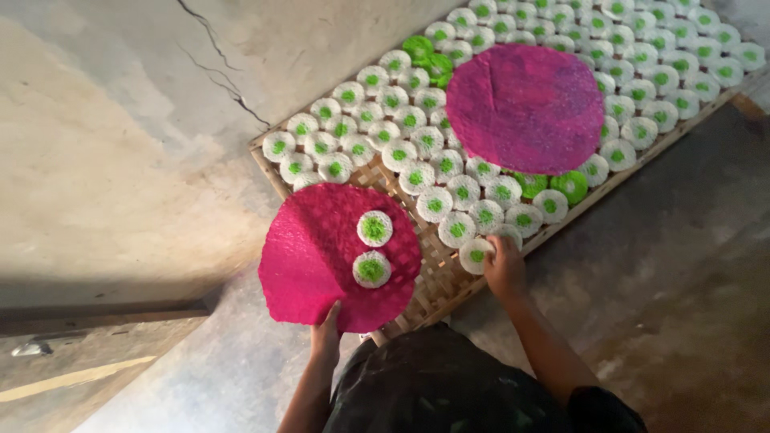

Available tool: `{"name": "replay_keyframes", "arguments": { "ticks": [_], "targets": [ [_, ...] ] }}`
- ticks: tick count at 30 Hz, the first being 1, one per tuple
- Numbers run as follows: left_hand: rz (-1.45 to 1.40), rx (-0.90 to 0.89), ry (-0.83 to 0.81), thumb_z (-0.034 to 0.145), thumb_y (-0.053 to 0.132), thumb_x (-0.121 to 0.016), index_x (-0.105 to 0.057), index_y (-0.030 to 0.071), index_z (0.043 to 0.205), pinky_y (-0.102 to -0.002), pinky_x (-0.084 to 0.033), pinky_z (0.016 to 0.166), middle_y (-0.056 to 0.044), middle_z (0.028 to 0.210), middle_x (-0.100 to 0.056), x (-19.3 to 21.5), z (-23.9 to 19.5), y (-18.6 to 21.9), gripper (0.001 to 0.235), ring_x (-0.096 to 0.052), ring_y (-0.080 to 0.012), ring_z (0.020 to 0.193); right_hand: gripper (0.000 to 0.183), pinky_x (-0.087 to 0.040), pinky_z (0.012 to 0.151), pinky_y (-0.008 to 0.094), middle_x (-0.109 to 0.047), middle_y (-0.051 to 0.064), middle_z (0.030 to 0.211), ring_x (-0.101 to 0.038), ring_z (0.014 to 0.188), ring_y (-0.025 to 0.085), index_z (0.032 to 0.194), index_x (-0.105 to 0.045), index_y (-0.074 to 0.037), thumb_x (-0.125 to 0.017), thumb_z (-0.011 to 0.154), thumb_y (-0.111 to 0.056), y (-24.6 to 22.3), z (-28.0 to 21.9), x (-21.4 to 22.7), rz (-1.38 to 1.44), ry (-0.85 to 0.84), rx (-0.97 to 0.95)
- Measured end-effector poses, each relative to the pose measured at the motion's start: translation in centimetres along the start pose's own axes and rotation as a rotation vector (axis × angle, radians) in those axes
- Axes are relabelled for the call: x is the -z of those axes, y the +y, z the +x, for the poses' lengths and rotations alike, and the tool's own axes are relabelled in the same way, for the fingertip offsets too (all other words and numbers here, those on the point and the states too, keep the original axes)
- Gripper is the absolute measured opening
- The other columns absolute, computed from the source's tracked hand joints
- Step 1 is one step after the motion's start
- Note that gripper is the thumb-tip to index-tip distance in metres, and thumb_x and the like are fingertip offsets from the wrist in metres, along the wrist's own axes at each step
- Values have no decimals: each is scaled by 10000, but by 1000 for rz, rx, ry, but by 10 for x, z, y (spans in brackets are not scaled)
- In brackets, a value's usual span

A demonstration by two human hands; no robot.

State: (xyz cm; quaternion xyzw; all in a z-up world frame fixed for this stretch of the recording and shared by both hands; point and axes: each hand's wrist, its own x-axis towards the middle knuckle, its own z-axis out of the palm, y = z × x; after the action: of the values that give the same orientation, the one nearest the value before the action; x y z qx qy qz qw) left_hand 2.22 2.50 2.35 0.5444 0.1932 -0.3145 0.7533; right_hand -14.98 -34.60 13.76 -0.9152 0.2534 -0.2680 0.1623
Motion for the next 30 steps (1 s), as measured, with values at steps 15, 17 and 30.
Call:
{"name": "replay_keyframes", "arguments": {
  "ticks": [15,17,30],
  "targets": [
    [-347,51,-380,918,180,-582,-618,-41,1289,-457,-504,1070,-163,1236,-702,-19,-32,23,433,-670,-300,1160,301,-600,773,308,-804,109,989,-777,862,174,1168,-744,-48,-775,880,-129,-144,0,-130,666,-685,-41],
    [-354,113,-344,870,203,-571,-639,-26,1281,-449,-507,1055,-157,1232,-720,-15,-38,26,476,-679,-297,1144,245,-594,773,311,-815,105,961,-769,852,171,1114,-770,-48,-782,891,-148,-131,0,-134,694,-744,-79],
    [-572,228,-364,796,213,-599,-615,-22,1291,-477,-507,1043,-171,1267,-698,10,-35,35,548,-665,-335,1170,397,-589,893,318,-765,58,1080,-731,972,172,1211,-703,-53,-781,855,-211,-114,-1,-174,873,-938,-392]
  ]
}}
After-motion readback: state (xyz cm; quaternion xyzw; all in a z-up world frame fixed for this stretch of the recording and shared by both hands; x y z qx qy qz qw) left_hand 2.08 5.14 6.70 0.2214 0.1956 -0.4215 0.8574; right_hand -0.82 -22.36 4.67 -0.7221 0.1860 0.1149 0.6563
